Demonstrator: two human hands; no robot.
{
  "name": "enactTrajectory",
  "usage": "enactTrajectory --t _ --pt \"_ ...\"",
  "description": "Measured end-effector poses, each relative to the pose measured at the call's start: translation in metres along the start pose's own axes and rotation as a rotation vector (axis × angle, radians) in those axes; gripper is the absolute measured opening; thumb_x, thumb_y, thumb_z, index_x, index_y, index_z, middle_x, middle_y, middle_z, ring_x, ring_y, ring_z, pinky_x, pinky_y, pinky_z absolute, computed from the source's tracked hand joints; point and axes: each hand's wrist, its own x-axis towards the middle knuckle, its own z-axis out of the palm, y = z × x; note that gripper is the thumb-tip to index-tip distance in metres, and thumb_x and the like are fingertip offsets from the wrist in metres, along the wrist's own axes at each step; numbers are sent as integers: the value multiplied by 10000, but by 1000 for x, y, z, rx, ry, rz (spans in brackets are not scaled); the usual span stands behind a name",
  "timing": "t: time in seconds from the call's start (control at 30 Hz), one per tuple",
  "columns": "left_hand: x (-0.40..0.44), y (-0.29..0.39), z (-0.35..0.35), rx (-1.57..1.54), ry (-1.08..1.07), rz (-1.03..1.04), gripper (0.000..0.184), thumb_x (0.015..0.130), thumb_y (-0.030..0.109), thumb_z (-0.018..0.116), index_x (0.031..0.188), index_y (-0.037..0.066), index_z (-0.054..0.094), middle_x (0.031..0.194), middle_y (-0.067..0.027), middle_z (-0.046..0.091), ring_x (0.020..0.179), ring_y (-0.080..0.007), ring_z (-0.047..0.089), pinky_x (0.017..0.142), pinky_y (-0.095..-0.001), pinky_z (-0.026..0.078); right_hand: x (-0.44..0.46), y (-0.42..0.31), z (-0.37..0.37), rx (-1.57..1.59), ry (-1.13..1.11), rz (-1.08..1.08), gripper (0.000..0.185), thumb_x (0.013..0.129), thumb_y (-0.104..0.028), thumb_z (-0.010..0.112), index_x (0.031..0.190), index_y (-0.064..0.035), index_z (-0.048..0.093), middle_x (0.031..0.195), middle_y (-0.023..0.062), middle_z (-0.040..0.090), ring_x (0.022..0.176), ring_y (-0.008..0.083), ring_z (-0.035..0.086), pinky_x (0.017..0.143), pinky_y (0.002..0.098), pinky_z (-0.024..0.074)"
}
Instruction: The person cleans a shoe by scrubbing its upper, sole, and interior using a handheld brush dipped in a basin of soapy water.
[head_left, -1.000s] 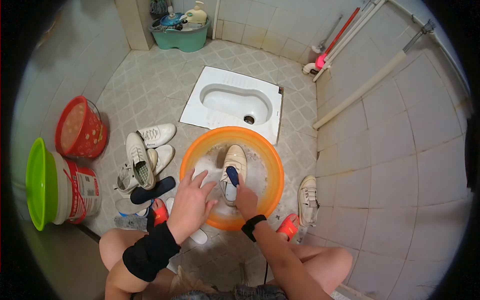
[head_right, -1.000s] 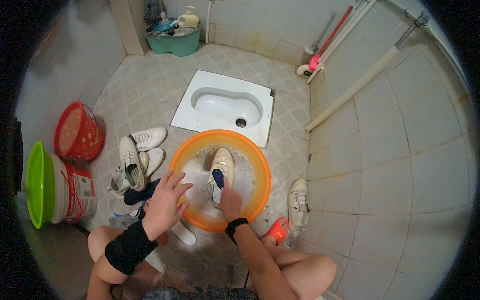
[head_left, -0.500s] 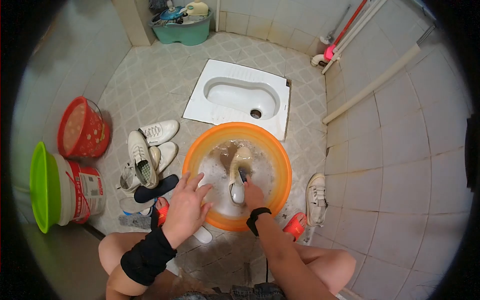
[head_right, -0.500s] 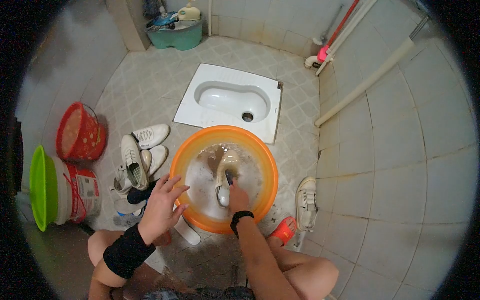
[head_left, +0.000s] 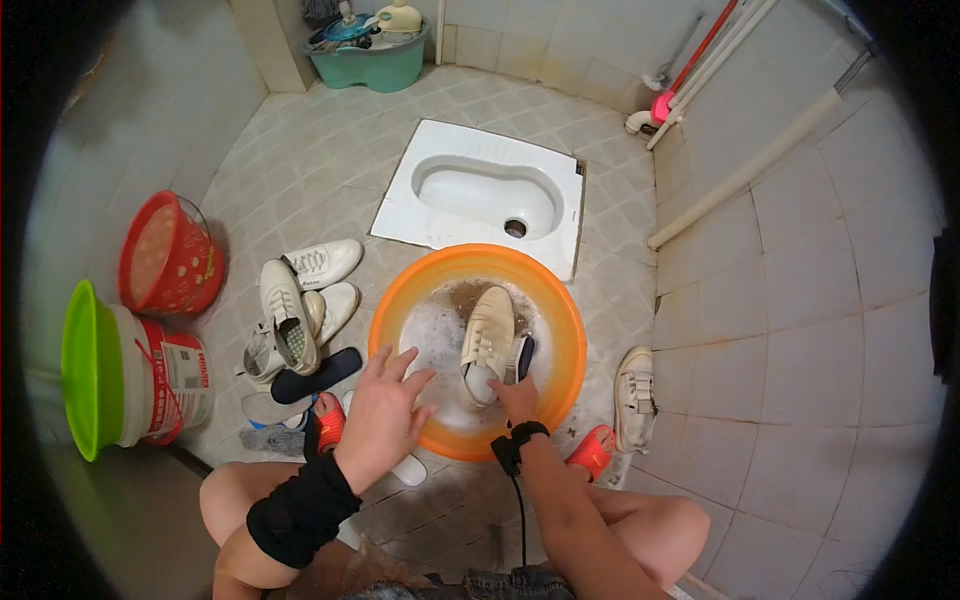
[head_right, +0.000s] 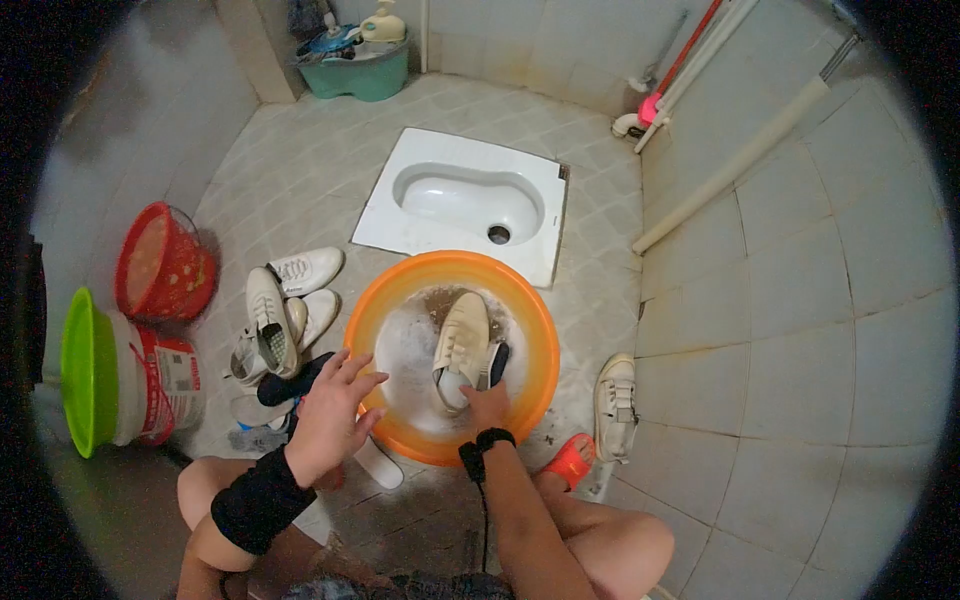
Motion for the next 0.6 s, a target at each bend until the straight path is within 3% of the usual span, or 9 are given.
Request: enactTrajectory --t 0.07,0.1,0.17,0.2,0.27,0.43,0.5,0.53,0.6 --pt "1 -2 3 -1 -5 -1 389 712 100 673 1087 71 574 1221 -152 495 1177 -385 409 975 -426 377 -8 -10 -8 -44 -51 104 579 640 -221 748 1073 74 504 945 217 627 789 322 633 701 383 504" --pt "1 -2 4 -7 -7 2 385 713 99 670 1085 69 574 1218 -151 499 1176 -385 410 975 -425 378 1 -3 -3 -42 -55 106 579 640 -221 748 1073 74 504 945 217 627 789 322 633 701 383 504" --pt "1 -4 6 -3 -14 -7 384 714 98 669 1085 68 574 1217 -150 501 1175 -386 410 973 -426 380 28 22 12 -4 -103 227 349 637 -129 691 905 63 575 777 169 640 642 276 630 559 346 496" --pt "2 -6 7 -3 -18 -13 383 716 97 667 1086 67 574 1217 -150 503 1174 -388 410 971 -426 382 25 19 11 -5 -103 228 349 637 -129 691 905 63 575 777 169 640 642 276 630 559 346 496" --pt "1 -9 11 -10 -25 -12 390 712 89 666 1090 69 573 1206 -148 514 1165 -372 424 963 -419 385 18 13 9 246 -220 196 173 643 -117 629 723 32 591 616 107 587 555 211 585 474 327 441" --pt "4 -22 33 -201 -34 -18 381 724 86 653 1096 51 577 1119 -148 573 1076 -342 508 919 -398 408 -14 -20 0 719 -270 84 110 673 -91 586 711 -1 536 557 64 488 454 186 484 410 313 391" --pt "6 -23 49 -289 50 -56 271 737 133 648 965 -9 618 882 -178 632 827 -327 599 771 -389 473 -23 -40 -2 829 -267 34 89 685 -80 569 706 -14 514 533 47 449 414 175 443 384 308 371" --pt "8 -25 60 -293 58 -48 271 737 133 648 965 -9 618 882 -178 632 827 -327 599 771 -389 473 -29 -51 -4 860 -262 20 81 691 -75 560 704 -20 503 521 39 429 394 170 423 371 305 361" --pt "16 -34 82 -519 -17 -223 301 756 210 652 957 -13 622 804 -171 639 732 -309 620 694 -380 487 -40 -72 -14 834 -282 57 77 693 -68 559 709 -21 500 528 42 437 392 166 424 369 300 360"
